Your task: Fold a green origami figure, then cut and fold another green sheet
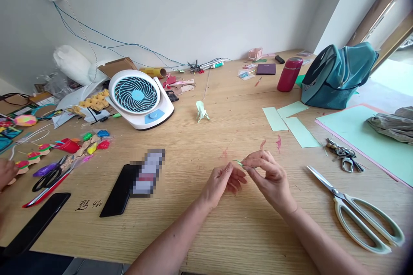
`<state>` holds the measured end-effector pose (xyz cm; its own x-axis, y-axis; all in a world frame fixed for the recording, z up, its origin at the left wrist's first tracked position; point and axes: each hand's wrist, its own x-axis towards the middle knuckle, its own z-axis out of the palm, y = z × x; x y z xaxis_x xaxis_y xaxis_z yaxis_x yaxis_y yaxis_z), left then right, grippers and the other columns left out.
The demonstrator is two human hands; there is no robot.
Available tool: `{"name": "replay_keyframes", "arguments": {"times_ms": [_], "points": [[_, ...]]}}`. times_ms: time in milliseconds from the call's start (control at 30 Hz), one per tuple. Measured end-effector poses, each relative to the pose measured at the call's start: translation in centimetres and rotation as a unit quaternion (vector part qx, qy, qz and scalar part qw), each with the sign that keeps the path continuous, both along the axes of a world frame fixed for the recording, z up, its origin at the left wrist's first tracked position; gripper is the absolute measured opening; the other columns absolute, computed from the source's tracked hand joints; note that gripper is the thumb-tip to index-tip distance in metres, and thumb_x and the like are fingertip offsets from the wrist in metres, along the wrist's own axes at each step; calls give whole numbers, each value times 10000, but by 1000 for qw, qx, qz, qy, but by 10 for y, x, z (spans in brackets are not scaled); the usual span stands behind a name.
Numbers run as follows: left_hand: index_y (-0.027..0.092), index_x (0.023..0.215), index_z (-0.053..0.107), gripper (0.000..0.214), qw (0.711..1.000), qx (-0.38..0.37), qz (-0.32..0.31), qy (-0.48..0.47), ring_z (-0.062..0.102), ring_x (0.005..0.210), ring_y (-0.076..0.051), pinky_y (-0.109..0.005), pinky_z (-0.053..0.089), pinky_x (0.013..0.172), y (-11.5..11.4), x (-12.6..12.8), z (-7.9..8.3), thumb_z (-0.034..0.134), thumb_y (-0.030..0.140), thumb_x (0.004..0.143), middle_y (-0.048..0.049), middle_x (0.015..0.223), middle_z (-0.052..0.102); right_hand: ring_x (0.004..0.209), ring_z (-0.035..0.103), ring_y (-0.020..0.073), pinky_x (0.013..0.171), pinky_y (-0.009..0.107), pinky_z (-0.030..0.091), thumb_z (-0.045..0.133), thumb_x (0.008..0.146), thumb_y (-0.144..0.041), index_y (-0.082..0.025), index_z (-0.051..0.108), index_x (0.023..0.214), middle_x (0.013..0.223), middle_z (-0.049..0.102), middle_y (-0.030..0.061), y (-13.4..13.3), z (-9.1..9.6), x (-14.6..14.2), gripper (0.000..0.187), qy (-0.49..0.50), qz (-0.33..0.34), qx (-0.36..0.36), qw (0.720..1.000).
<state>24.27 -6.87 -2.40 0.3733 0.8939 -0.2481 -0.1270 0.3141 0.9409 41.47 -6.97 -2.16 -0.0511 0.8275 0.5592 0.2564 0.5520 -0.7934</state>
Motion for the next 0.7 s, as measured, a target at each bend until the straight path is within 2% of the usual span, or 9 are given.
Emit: {"name": "replay_keyframes", "arguments": {"times_ms": [100, 233, 367, 533, 700], "points": [[119, 978, 699, 618, 988, -96, -37, -118, 648, 726, -175, -242, 506, 530, 3, -3, -2, 510, 694, 853, -108, 882, 696, 915, 585, 213, 866, 442, 387, 642, 903, -179, -320, 741, 954, 989, 694, 35, -4, 3, -4, 179, -145, -11, 86, 986], [139, 1053, 710, 497, 976, -131, -22, -173, 634, 728, -138, -245, 557, 615, 8, -9, -1, 601, 585, 863, -88, 942, 696, 1063, 588, 244, 1004, 516, 321, 654, 899, -208, -319, 727, 1024, 1129, 700, 30, -5, 3, -5, 183, -220, 32, 124, 967], [146, 1016, 720, 436, 983, -105, 4, -149, 645, 733, -140, -225, 556, 602, 8, -10, 2, 701, 531, 812, -77, 893, 696, 1153, 592, 242, 1103, 538, 284, 613, 912, -184, -283, 703, 1046, 1188, 693, 39, -4, 4, -2, 190, -175, 84, 115, 974], [145, 904, 714, 360, 991, -68, 10, -113, 641, 730, -124, -189, 532, 563, 6, -8, 6, 766, 472, 762, -35, 833, 669, 1053, 671, 206, 1126, 506, 345, 548, 937, -138, -263, 688, 1099, 1082, 735, 45, -5, 6, 0, 248, -84, 144, 57, 984], [154, 961, 707, 355, 988, -80, 16, -128, 648, 810, -172, -261, 564, 621, 7, -9, 6, 729, 457, 776, -60, 906, 677, 992, 700, 196, 1131, 498, 365, 553, 932, -119, -255, 698, 1090, 1023, 757, 37, -5, 5, 0, 254, -68, 157, 47, 984]]}}
